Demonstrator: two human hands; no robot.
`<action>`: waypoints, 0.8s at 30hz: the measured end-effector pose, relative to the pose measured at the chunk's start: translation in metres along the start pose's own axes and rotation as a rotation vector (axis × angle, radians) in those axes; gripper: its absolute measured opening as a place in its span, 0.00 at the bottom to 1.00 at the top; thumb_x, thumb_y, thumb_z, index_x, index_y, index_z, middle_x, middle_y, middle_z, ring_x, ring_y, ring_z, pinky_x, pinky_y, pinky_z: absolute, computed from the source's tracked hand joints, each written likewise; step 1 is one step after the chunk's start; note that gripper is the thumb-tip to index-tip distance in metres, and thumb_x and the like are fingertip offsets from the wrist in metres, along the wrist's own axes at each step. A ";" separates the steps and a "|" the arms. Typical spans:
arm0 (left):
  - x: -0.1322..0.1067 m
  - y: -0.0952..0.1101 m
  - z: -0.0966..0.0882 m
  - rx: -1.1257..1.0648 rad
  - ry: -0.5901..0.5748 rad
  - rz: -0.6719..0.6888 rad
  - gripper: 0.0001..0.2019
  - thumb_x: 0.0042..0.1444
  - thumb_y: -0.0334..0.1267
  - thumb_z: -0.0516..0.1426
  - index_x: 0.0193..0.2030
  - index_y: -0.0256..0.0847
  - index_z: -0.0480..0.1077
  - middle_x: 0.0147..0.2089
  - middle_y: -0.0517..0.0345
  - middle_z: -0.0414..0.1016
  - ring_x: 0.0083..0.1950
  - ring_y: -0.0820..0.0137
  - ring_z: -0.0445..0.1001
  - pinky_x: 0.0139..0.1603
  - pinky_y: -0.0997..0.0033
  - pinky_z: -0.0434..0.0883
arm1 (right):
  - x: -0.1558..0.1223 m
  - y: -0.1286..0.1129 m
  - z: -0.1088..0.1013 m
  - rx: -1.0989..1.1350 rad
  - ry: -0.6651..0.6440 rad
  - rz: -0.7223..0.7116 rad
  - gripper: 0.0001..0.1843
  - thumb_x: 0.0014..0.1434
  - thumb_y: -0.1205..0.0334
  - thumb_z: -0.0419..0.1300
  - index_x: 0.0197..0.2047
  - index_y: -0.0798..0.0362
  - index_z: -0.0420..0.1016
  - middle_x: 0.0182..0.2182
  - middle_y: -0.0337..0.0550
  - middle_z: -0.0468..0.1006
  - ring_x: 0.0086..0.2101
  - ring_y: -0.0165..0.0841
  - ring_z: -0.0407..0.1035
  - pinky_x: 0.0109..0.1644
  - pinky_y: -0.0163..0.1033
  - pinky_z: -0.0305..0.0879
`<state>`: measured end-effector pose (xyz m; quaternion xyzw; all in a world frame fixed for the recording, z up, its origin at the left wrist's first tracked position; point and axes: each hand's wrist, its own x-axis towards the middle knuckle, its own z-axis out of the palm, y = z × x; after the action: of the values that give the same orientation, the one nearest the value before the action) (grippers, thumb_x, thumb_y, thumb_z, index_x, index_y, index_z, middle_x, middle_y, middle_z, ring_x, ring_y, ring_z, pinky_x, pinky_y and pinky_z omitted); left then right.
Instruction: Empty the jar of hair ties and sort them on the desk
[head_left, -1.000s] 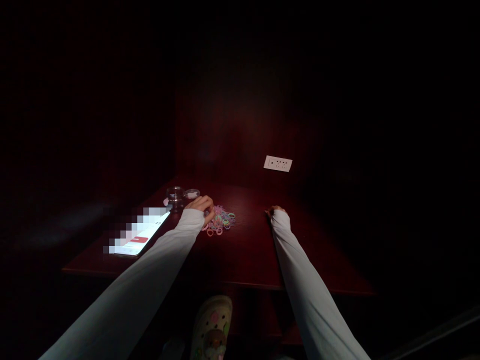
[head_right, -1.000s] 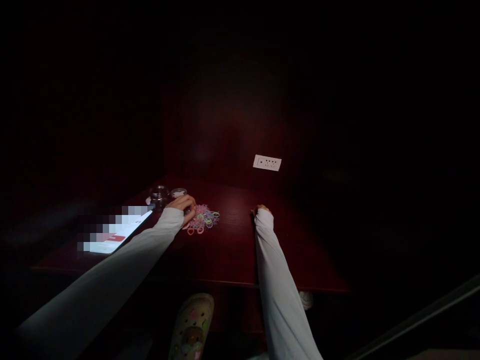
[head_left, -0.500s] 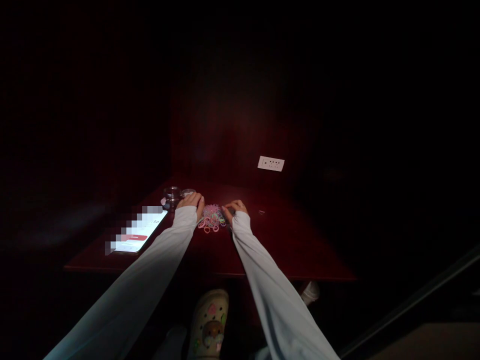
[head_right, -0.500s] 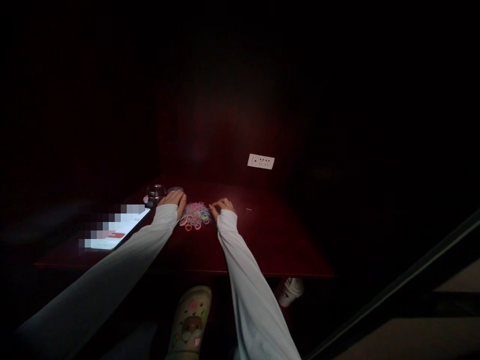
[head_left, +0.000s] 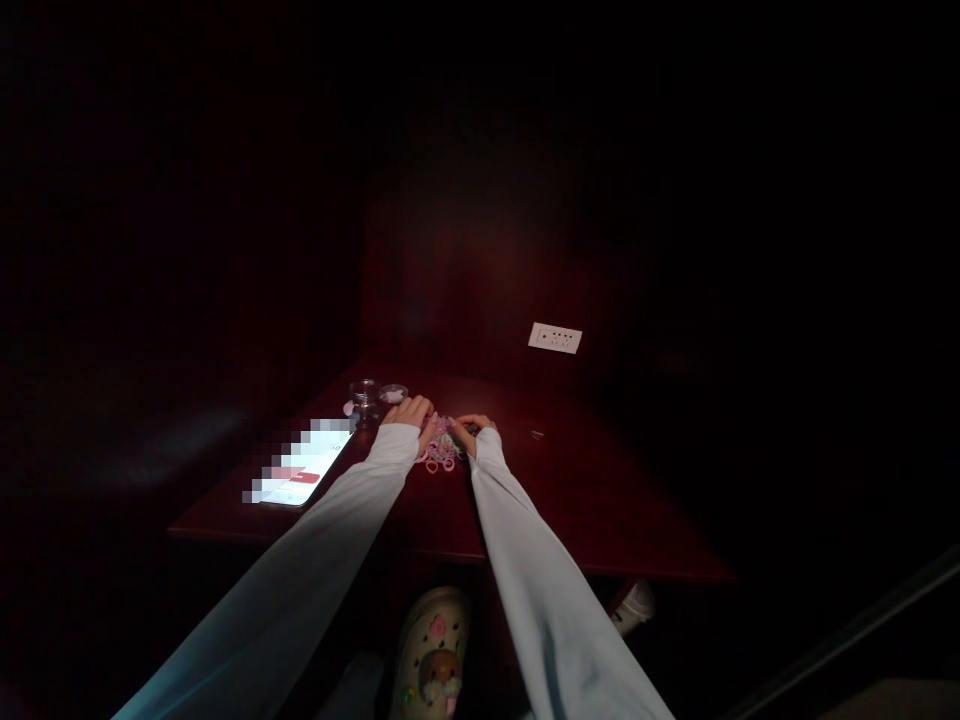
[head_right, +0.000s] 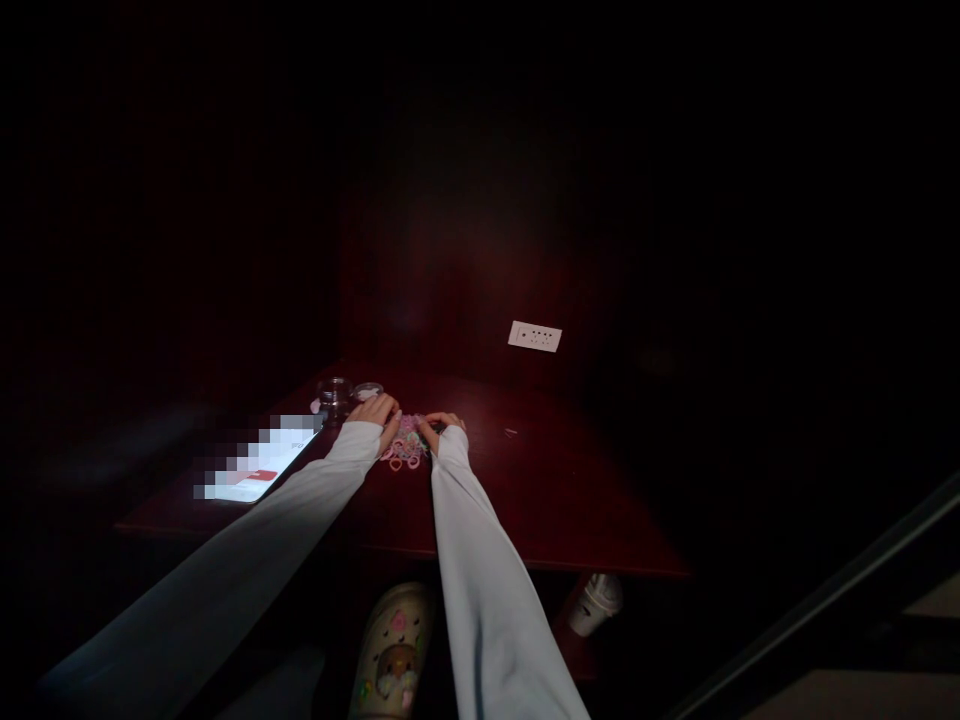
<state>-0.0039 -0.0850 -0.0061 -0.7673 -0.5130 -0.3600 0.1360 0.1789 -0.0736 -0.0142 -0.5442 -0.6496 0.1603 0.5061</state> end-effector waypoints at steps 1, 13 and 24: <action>0.000 0.000 0.000 -0.007 -0.005 0.000 0.09 0.70 0.37 0.48 0.41 0.43 0.68 0.44 0.50 0.75 0.49 0.58 0.72 0.48 0.59 0.66 | -0.002 -0.002 0.000 -0.014 -0.015 -0.019 0.13 0.53 0.45 0.69 0.33 0.46 0.85 0.37 0.42 0.81 0.42 0.38 0.71 0.50 0.42 0.65; 0.000 0.004 -0.001 -0.021 0.021 -0.010 0.07 0.69 0.36 0.49 0.42 0.44 0.68 0.44 0.51 0.75 0.49 0.58 0.71 0.49 0.59 0.66 | -0.006 -0.004 0.001 -0.046 -0.059 -0.062 0.07 0.56 0.52 0.70 0.34 0.45 0.87 0.40 0.43 0.81 0.49 0.40 0.68 0.56 0.44 0.61; 0.000 0.006 0.003 0.012 0.000 0.003 0.07 0.68 0.37 0.52 0.43 0.44 0.72 0.46 0.52 0.77 0.49 0.58 0.71 0.47 0.59 0.66 | 0.001 -0.002 0.002 0.069 0.009 -0.030 0.17 0.56 0.42 0.67 0.32 0.47 0.85 0.36 0.43 0.83 0.44 0.40 0.73 0.53 0.44 0.65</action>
<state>0.0023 -0.0856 -0.0069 -0.7672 -0.5141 -0.3566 0.1411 0.1761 -0.0729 -0.0128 -0.5173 -0.6494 0.1727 0.5300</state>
